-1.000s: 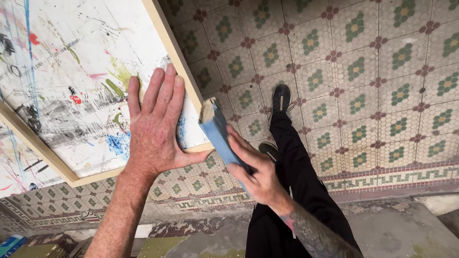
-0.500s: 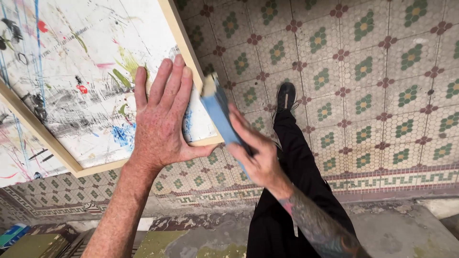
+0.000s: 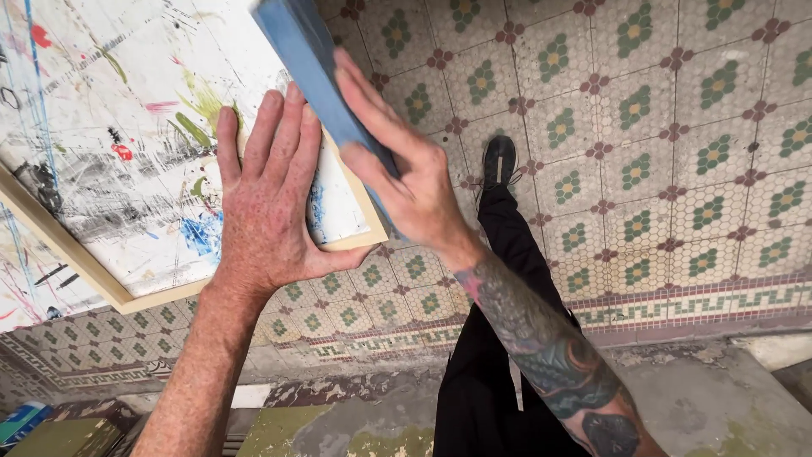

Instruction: Sanding the edges of a wooden picture frame with a sanding block

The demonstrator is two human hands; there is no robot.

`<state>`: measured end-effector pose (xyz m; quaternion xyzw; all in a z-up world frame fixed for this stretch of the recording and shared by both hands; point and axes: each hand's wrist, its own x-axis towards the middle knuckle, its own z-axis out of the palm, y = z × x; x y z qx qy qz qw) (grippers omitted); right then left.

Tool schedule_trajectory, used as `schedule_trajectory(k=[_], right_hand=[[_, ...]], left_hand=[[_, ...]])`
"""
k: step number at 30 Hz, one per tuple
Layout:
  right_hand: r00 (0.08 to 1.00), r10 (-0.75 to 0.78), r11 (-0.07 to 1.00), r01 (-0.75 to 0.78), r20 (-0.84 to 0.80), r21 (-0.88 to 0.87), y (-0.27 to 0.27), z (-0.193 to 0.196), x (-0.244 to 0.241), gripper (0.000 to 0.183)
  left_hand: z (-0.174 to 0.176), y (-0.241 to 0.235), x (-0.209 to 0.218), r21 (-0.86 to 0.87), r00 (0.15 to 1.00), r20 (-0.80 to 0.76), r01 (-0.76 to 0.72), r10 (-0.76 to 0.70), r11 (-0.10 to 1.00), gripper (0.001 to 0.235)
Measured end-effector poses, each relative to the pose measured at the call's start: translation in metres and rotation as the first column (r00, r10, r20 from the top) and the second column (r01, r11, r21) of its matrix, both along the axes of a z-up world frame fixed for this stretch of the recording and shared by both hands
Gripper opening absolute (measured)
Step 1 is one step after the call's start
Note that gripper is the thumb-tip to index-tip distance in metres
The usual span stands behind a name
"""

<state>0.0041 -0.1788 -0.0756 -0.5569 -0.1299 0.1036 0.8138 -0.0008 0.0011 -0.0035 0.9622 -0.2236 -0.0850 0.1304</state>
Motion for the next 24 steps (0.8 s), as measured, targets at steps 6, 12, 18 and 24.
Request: schedule_trajectory(k=[6,12,18,24], right_hand=[[1.0,0.017,0.995,-0.018,-0.013,-0.096,-0.026,0.013,-0.056,0.056],[0.998,0.009,0.995,-0.015,-0.063,-0.102,-0.012,0.009,-0.024,0.052],[0.999,0.017,0.995,-0.014,0.032,-0.101,-0.021,0.014,-0.042,0.052],[0.999,-0.025,0.985,0.016,-0.047,-0.174,-0.017,-0.001,-0.051,0.059]], left_hand=[[0.004,-0.002,0.003,-0.014,1.0,-0.005,-0.02,0.02,1.0,0.12],[0.0,-0.001,-0.005,-0.043,1.0,-0.001,0.004,-0.004,0.999,0.115],[0.0,0.003,0.0,-0.044,0.999,0.043,0.001,0.001,0.999,0.117],[0.005,-0.001,-0.004,-0.015,0.999,-0.032,-0.013,0.012,1.0,0.118]])
